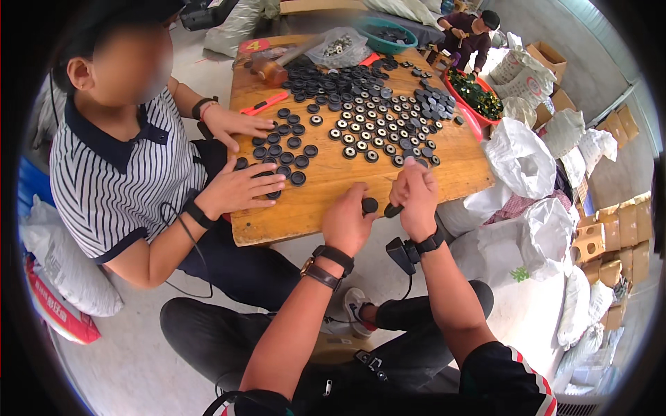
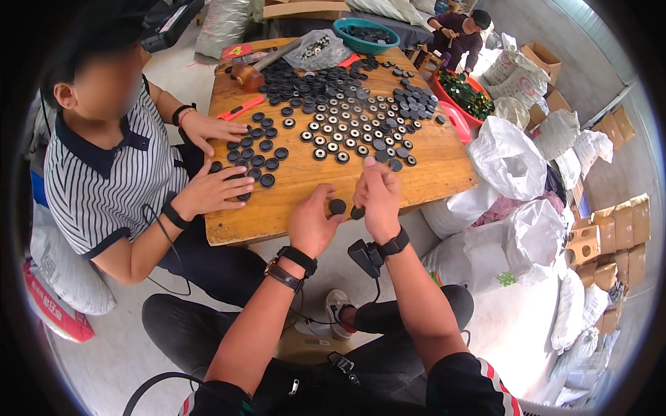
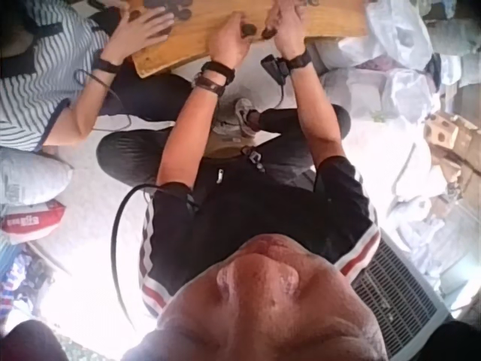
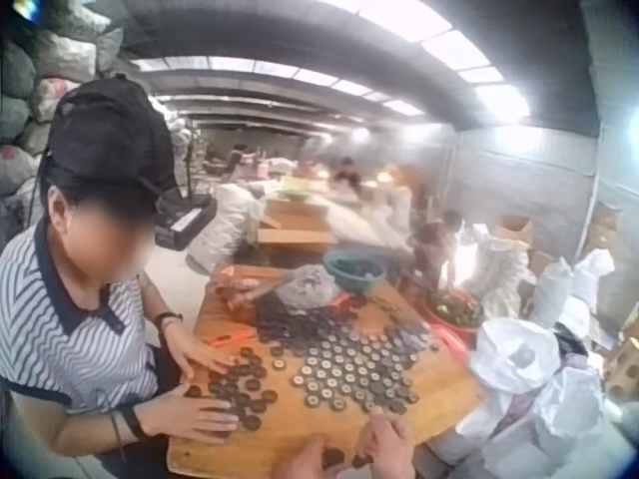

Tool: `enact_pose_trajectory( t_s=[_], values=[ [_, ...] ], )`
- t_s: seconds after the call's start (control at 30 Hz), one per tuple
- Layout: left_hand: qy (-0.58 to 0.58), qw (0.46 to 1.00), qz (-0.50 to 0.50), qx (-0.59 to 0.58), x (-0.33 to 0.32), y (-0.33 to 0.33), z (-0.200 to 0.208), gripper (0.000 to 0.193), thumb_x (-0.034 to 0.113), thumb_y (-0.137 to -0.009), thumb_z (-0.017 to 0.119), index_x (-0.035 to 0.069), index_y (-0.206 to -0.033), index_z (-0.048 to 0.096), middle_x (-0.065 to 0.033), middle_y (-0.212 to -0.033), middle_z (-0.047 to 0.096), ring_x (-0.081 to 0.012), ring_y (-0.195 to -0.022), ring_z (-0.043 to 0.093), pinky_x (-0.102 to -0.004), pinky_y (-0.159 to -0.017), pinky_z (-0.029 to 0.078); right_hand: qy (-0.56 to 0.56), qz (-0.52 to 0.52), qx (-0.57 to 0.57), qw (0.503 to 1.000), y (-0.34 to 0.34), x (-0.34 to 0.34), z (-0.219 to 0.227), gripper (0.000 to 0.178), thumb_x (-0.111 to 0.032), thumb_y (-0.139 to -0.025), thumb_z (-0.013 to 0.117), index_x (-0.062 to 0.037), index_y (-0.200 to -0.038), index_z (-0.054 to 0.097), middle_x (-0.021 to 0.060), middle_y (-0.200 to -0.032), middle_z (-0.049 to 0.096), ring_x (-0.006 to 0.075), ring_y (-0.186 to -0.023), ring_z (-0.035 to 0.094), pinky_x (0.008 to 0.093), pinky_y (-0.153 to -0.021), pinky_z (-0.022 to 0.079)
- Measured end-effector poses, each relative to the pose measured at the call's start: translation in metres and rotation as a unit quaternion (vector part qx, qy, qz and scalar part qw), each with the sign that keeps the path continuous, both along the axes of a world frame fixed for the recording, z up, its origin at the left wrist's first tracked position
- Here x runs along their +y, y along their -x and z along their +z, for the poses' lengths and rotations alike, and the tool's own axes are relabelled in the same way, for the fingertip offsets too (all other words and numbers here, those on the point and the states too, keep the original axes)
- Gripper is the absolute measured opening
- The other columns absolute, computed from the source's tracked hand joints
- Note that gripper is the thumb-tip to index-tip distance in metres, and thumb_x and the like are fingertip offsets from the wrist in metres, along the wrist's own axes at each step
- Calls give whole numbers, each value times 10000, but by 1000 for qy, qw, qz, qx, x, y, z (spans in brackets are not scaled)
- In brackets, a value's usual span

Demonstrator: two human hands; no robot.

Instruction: The person assembles circular rubber and metal components by hand and with a screwdriver, then tosses finished pieces into a sack.

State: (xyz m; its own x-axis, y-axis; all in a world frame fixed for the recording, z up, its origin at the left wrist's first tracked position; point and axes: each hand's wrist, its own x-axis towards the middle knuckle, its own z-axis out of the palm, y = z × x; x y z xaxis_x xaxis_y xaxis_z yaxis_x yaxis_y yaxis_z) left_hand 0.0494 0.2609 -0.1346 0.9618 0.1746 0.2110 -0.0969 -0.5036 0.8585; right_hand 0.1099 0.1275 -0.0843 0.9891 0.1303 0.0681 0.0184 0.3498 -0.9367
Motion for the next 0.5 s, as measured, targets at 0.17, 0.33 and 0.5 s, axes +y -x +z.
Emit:
enact_pose_trajectory(
  t_s=[0.17, 0.33, 0.5],
  values=[
    [11, 999, 0, 30, -3, 0, 2, 501, 67, -765, 816, 90, -1211, 587, -108, -1047, 746, -367, -973, 706, -460, -784, 546, -41, 34, -98, 994, -3, 16, -13, 419, -191, -1092, 517, -91, -694, 433, -36, -554, 384, 67, -459, 351, 274, -436, 301],
    [10, 999, 0, 45, -1, -1, 1, 454, 59, -796, 784, 95, -1204, 589, -108, -1007, 744, -362, -943, 713, -476, -752, 546, -10, 54, -96, 994, -7, 26, -23, 429, -180, -1088, 522, -82, -682, 423, -33, -552, 408, 60, -458, 350, 269, -432, 290],
    [14, 1000, 11, -4, 4, 0, -3, 467, 80, -797, 785, 96, -1211, 570, -113, -1016, 748, -375, -967, 709, -480, -756, 544, -42, 43, -188, 980, 1, 32, 6, 416, -148, -1077, 494, -63, -675, 431, -7, -537, 383, 110, -431, 348, 299, -439, 304]
  ],
)
